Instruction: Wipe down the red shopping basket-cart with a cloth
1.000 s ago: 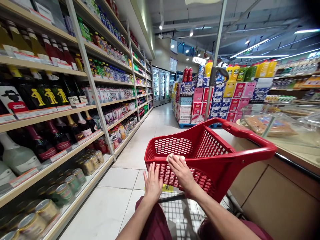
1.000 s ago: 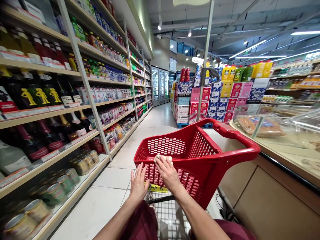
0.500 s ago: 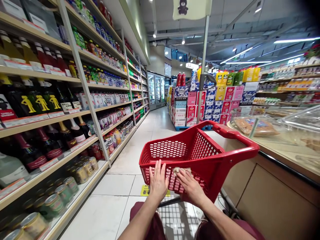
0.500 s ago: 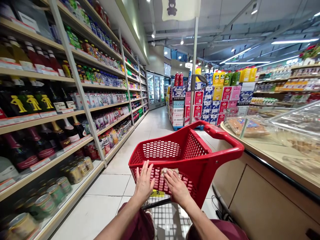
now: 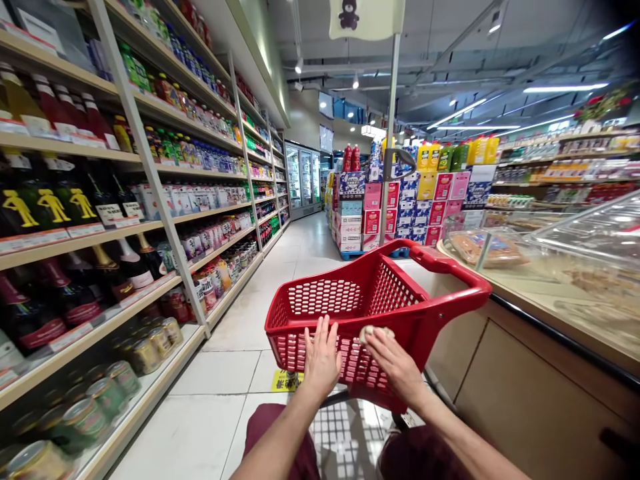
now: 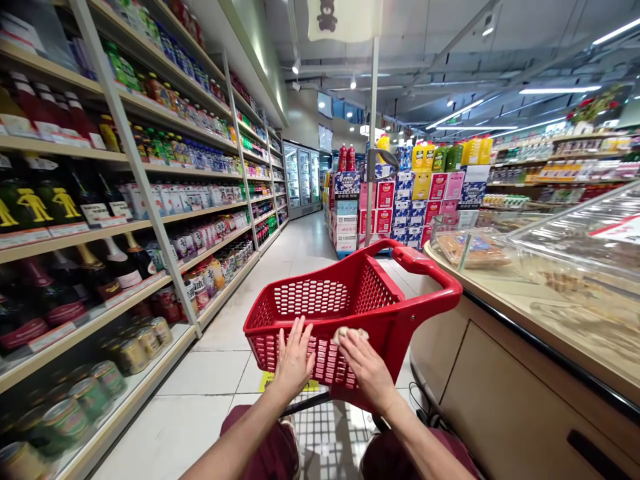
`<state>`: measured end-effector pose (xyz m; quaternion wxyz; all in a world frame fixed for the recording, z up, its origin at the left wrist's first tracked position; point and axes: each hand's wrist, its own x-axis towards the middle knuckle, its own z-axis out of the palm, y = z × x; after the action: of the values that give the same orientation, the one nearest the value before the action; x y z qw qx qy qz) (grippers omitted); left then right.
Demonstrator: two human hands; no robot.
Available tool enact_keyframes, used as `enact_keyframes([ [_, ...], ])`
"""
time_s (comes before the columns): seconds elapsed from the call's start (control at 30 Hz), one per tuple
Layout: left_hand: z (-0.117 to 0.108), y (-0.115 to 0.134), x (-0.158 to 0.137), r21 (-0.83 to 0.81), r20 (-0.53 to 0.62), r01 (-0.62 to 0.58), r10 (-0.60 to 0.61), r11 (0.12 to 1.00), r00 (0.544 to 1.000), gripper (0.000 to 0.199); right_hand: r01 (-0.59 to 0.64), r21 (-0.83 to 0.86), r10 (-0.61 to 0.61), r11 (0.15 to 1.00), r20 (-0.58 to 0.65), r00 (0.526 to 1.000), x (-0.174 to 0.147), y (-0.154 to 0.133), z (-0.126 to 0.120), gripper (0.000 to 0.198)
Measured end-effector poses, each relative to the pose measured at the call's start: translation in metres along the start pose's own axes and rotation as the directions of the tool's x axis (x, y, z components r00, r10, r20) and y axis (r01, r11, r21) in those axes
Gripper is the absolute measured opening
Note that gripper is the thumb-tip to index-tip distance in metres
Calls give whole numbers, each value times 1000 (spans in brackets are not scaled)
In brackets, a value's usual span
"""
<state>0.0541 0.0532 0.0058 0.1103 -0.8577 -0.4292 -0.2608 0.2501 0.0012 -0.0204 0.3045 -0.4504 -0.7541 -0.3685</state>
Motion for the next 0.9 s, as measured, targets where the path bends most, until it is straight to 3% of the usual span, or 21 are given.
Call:
enact_keyframes([
  [0.13, -1, 14, 7, -20, -6, -43, 43, 999, 999, 53, -113, -47, 110, 992, -64, 992, 6, 26, -12, 36],
  [0.37, 0, 23, 10, -24, -21, -101, 100, 995, 995, 54, 1, -47, -1, 999, 11, 1000, -39, 36, -16, 33],
  [0.57, 4, 30, 11, -56, -5, -101, 101, 993, 995, 56, -175, -131, 161, 976, -111, 981, -19, 64, -40, 39],
  [0.73, 4, 24, 6, -54, 6, -97, 98, 994, 995, 56, -66, -70, 66, 995, -4, 998, -37, 48, -27, 37],
  [0.9, 5, 7, -1, -18, 9, -41, 42, 999, 999, 55, -123, 28, 125, 992, -83, 989, -5, 30, -17, 40],
])
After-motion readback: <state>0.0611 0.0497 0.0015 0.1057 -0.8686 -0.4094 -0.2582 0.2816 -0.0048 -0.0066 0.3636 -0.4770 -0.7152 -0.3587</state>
